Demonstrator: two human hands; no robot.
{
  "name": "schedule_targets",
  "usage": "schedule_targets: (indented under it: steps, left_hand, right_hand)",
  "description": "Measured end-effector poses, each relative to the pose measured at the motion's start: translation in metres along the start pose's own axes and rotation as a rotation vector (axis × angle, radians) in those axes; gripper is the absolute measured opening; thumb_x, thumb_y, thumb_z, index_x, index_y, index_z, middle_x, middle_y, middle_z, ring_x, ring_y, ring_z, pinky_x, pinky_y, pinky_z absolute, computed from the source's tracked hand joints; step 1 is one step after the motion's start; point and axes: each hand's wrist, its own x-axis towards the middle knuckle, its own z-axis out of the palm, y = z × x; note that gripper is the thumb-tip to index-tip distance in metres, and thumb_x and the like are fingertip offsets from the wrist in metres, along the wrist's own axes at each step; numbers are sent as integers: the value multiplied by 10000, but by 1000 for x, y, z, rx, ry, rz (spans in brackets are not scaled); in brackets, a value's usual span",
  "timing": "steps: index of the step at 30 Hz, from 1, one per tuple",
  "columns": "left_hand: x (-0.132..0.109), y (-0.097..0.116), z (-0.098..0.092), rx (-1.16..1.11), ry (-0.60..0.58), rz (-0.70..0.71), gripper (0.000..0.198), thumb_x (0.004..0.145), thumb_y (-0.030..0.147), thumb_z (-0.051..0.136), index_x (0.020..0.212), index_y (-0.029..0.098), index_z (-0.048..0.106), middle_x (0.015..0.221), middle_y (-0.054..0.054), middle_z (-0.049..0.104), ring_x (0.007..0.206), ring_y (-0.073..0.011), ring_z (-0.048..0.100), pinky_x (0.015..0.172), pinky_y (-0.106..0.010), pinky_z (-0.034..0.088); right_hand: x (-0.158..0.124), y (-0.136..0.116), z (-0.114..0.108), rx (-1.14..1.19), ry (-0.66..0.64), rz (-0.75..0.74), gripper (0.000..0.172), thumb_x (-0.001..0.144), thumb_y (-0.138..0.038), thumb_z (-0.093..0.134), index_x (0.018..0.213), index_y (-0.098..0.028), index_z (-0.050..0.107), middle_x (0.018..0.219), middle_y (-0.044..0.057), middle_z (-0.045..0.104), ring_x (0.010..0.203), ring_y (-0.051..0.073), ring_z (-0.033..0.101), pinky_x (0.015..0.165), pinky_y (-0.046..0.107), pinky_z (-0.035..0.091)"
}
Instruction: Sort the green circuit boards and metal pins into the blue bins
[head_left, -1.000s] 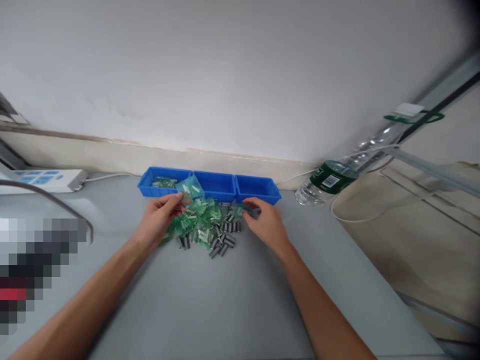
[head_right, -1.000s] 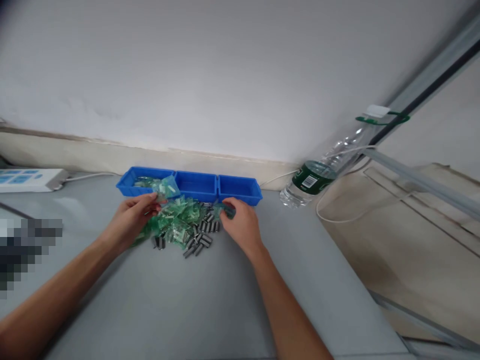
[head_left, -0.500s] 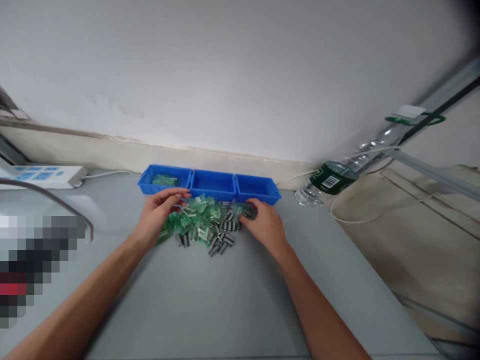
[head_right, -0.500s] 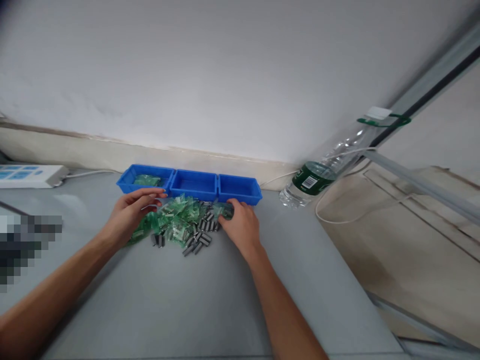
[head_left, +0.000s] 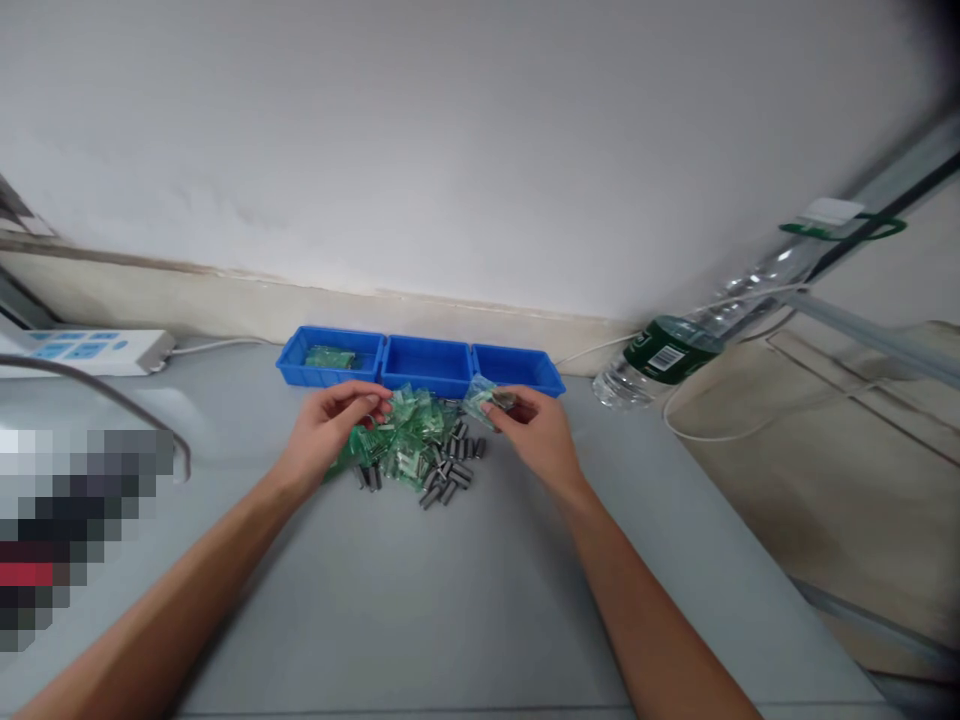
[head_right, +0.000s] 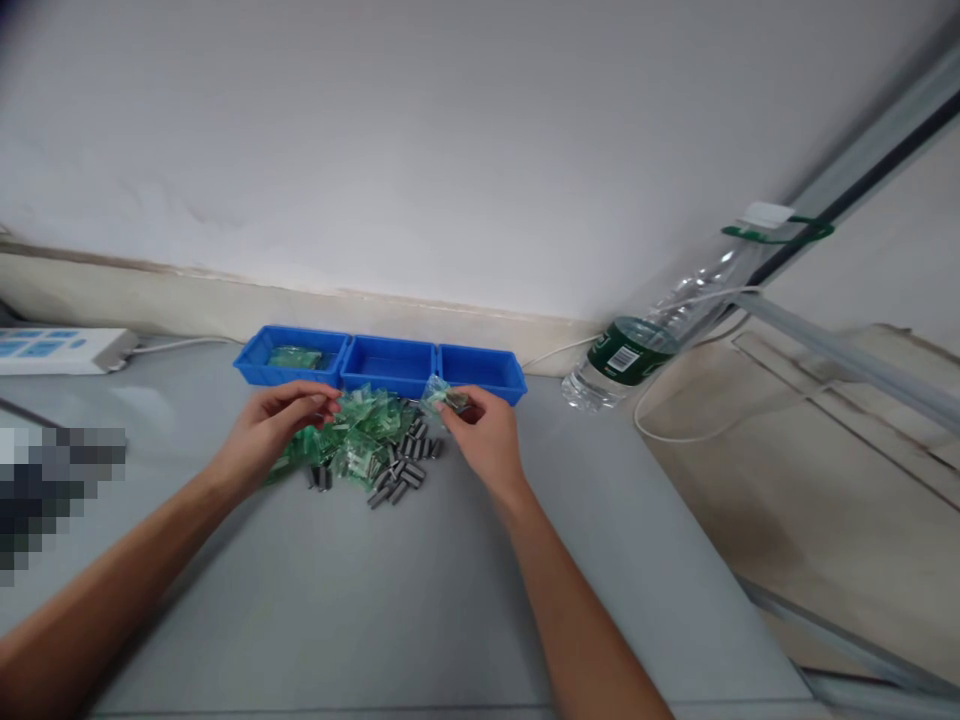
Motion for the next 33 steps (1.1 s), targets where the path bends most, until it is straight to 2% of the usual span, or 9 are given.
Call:
schedule_targets:
  steps: [5,8,11,15,20,24,28,31,33]
  left_hand:
    - [-6,5,7,94,-79,35,427,809,566,790,987,179,783,846,-68,757,791,-206,687,731,-306,560]
    - [-11,5,10,172,-153,64,419,850,553,765,1038,178,762,878,-70,754,811,-203,684,730,-302,552]
    - [-14,3,10,301,-223,128,336,904,508,719,905,173,733,815,-49,699,746,-168,616,651,-279,490]
    - [-16,6,8,414,-318,168,373,968,465,635,748,166,672,710,-16,590,671,-133,509,585,-266,399]
    - [-17,16,8,305,-383,92,375,945,469,652,731,164,689,704,-28,630,666,-138,540,602,-263,429]
    - [-12,15,7,161,-312,37,368,885,507,717,739,170,741,712,-53,682,692,-167,599,648,-282,486]
    - [-1,2,2,64,-81,19,353,861,510,750,768,171,780,744,-54,703,687,-152,580,647,-270,472]
    - [7,-7,-5,8,85,-2,349,838,520,778,883,174,796,939,-74,756,735,-146,600,672,-268,483]
    - [11,-9,-10,13,122,-22,398,825,522,788,1042,188,793,1086,-87,759,762,-142,613,700,-275,500]
  right_hand:
    - [-10,-17,15,246,-105,31,416,674,-485,897,927,-190,747,726,25,709,546,147,584,527,289,492]
    - [-17,-24,24,351,-229,50,380,706,-479,880,936,-203,754,790,36,751,612,174,682,629,324,582]
    - [-22,-28,29,393,-321,71,372,716,-457,877,974,-216,761,799,34,769,669,195,731,700,350,615]
    - [-24,-28,31,401,-335,80,347,717,-443,883,937,-213,743,705,11,741,619,183,716,663,334,613]
    - [-24,-27,32,424,-314,63,406,741,-465,871,1012,-222,693,659,-21,708,590,163,693,625,300,592]
    - [-25,-27,32,394,-277,63,443,783,-487,834,1106,-232,668,703,-13,719,606,161,692,631,297,585]
    - [-22,-21,30,243,-195,-6,320,844,-439,769,1067,-223,689,754,16,735,643,172,696,655,310,574]
    - [-21,-15,28,95,-142,-100,216,873,-375,718,1027,-224,705,751,17,732,644,177,687,643,310,548]
    - [-21,-13,28,19,-135,-161,183,887,-350,691,1022,-229,711,769,19,737,654,175,680,639,305,537]
